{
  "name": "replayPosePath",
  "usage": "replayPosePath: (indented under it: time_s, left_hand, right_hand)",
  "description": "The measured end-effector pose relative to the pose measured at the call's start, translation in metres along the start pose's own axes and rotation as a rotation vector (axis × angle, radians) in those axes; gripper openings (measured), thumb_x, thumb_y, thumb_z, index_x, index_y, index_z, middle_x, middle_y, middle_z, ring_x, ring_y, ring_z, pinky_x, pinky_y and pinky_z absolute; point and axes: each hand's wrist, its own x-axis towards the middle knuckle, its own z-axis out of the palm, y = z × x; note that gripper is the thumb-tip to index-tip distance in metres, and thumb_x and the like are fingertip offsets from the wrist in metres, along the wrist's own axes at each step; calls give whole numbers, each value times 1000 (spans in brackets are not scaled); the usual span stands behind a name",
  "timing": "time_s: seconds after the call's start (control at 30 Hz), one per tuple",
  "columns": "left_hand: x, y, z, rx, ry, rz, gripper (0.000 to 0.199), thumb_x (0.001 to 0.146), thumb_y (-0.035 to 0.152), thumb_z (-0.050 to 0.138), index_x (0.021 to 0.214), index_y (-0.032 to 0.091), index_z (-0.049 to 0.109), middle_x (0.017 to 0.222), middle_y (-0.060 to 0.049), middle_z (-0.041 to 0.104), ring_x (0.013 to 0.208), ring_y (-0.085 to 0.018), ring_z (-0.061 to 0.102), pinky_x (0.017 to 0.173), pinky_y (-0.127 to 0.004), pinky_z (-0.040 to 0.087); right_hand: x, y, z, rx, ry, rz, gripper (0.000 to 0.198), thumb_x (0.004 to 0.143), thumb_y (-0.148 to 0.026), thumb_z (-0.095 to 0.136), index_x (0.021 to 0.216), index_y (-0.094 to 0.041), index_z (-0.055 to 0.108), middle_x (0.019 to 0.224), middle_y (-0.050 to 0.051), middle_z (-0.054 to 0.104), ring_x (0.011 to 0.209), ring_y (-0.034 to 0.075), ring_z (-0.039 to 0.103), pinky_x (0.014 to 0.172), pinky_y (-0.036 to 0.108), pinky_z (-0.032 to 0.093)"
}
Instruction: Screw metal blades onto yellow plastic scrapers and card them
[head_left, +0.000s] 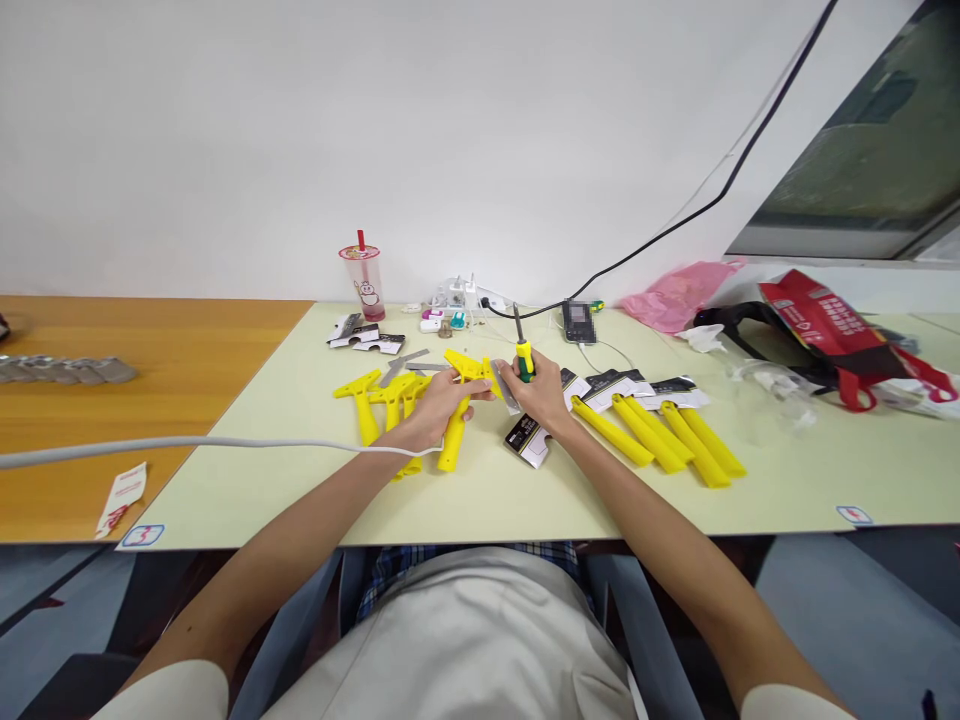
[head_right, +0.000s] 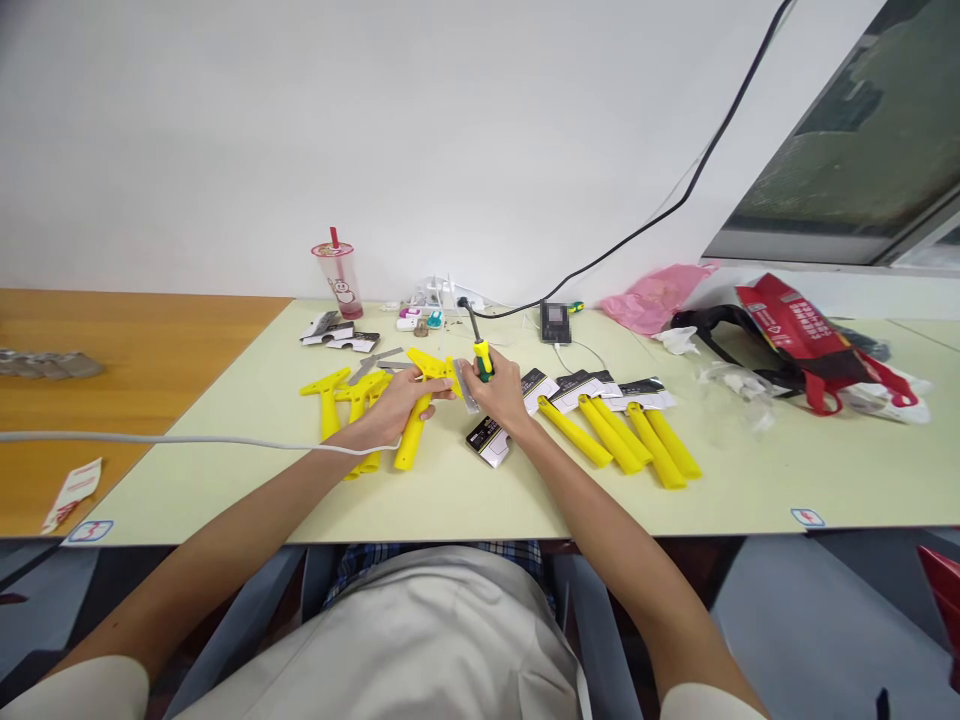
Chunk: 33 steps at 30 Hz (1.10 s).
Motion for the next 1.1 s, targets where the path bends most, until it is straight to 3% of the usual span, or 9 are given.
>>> replayPosePath:
  time_s: [0.23,0.43,0.63,0.87,1.1]
  left_hand:
    - [-1,1,1,14,11,7,50,65,35,103,98,18,69,117,-15,78,94,-23,79,46,-21,31]
    - [0,1,0,39,7,20,49,66,37,104,97,19,71,110,-14,79,95,-23,78,47,-21,32]
    - [3,0,-2,47,18,22,53,63,41,106,94,18,71,99,-12,78,92,-24,79,46,-21,31]
    - [1,6,-2,56,43,21,56,59,33,107,98,17,71,104,-13,79,87,-23,79,45,-21,28]
    - [2,7,-3,59,-50,-28,52,61,35,107,96,17,73,94,-13,78,84,-24,79,46,-21,30]
  right_hand:
    - [-2,-3,-1,62,-61,-29,52,96,-66,75,74,-27,50,67,-2,58,62,17,48,67,34,47]
    - [-4,-5,-1,113,-112,-8,63,91,-82,74,73,-27,48,67,-2,56,63,18,49,66,35,48]
    - [-2,-4,-1,145,-110,7,58,90,-78,77,78,-27,52,72,-2,58,68,18,51,68,34,48]
    - [-2,-6,-3,160,-122,7,58,89,-78,79,79,-27,53,71,-2,58,66,18,50,66,34,47]
    - [-1,-7,-5,161,-114,-9,56,91,-75,78,78,-27,53,69,-2,57,65,17,49,66,34,47]
